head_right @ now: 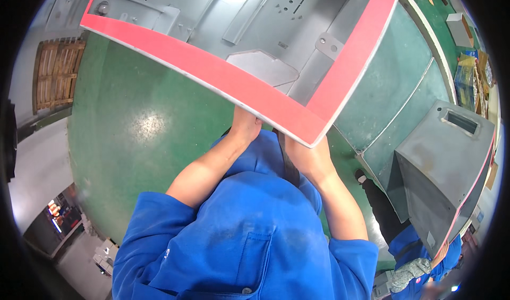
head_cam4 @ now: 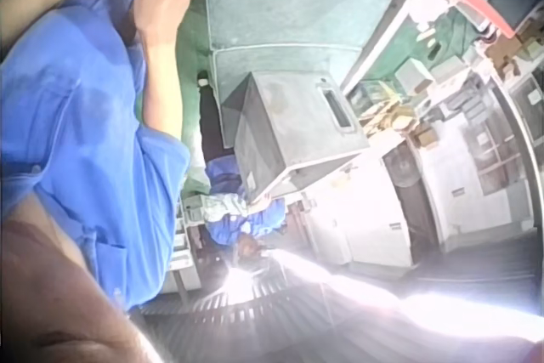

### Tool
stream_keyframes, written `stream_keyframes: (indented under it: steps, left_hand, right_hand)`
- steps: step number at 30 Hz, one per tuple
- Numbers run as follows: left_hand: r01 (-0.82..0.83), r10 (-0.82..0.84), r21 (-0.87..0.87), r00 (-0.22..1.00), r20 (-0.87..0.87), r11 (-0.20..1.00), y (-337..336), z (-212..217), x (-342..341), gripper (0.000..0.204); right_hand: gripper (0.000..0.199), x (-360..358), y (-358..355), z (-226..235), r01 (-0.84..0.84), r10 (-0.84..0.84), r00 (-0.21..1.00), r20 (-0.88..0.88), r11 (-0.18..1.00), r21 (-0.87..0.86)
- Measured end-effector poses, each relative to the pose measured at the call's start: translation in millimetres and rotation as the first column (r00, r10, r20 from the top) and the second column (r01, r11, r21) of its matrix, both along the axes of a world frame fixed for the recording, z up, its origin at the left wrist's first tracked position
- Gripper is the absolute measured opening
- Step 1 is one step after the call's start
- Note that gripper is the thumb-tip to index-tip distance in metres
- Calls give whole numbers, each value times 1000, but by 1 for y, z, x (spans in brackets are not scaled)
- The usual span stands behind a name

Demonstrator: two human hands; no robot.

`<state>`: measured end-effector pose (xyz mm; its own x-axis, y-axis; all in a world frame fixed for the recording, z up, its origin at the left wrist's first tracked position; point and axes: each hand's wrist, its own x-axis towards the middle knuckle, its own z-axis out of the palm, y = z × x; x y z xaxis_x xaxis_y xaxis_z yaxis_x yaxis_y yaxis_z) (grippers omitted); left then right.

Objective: Filing the edges of a metal enclosure, wiping it clean, and applying red tape to the rim.

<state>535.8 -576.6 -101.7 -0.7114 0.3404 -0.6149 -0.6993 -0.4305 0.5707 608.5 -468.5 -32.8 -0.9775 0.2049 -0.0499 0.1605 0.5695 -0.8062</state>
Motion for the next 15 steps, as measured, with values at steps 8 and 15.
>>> stream_keyframes:
  steps: [8,15]
  left_hand:
    - [-24,23,-24,998,-64,999,3,-4,-2,29]
    - [24,-24,-7,999,-25,1000,0,0,2,29]
  right_hand:
    - [33,-6,5,1,-65,56,994,99,994,86]
    - [31,-3,7,5,-53,49,996,70,997,52]
